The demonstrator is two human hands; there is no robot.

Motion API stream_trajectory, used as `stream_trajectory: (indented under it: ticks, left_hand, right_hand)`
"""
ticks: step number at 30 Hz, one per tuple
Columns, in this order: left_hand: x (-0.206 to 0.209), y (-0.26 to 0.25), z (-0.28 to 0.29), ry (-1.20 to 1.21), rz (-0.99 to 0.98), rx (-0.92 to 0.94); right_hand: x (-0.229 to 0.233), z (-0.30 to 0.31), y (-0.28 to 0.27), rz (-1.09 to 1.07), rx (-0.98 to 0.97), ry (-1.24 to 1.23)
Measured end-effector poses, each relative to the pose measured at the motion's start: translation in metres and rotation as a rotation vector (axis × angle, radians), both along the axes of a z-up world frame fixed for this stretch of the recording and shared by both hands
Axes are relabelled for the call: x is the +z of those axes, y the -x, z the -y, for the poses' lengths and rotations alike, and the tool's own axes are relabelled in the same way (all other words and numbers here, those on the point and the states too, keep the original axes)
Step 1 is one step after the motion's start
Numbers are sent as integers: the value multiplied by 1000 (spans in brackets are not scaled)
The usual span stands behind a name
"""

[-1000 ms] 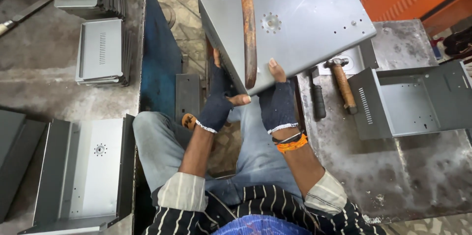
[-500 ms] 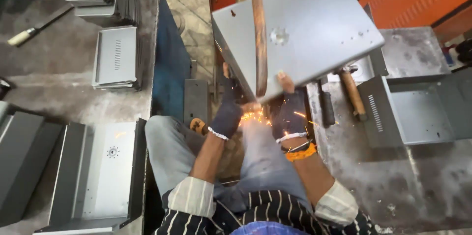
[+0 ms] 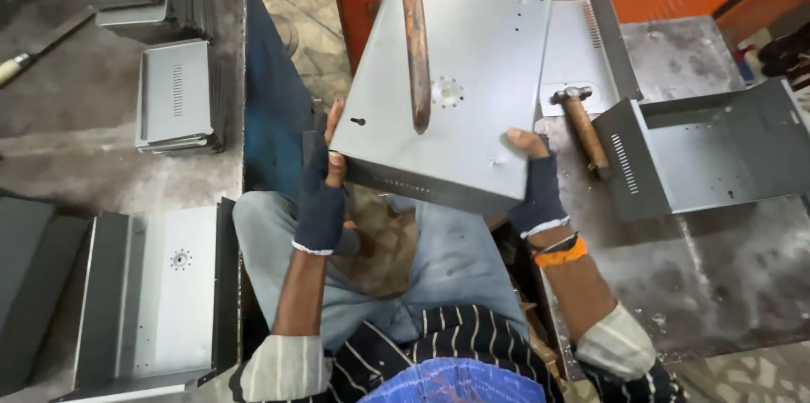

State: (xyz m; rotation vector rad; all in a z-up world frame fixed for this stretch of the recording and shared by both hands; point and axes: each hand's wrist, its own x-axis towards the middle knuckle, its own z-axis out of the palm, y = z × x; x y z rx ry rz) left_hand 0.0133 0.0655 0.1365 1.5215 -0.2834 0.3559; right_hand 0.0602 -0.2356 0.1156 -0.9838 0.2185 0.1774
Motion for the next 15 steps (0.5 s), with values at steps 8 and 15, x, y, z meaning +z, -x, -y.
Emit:
stream_trajectory:
  ticks: [8,15]
  left_hand:
    - [18,4,18,-49,50,39]
    - [12,-20,39,-56,-54,105]
  right_hand:
    - [33,13,-37,-26,-12,-15]
    - [43,26,-55,40,-42,63]
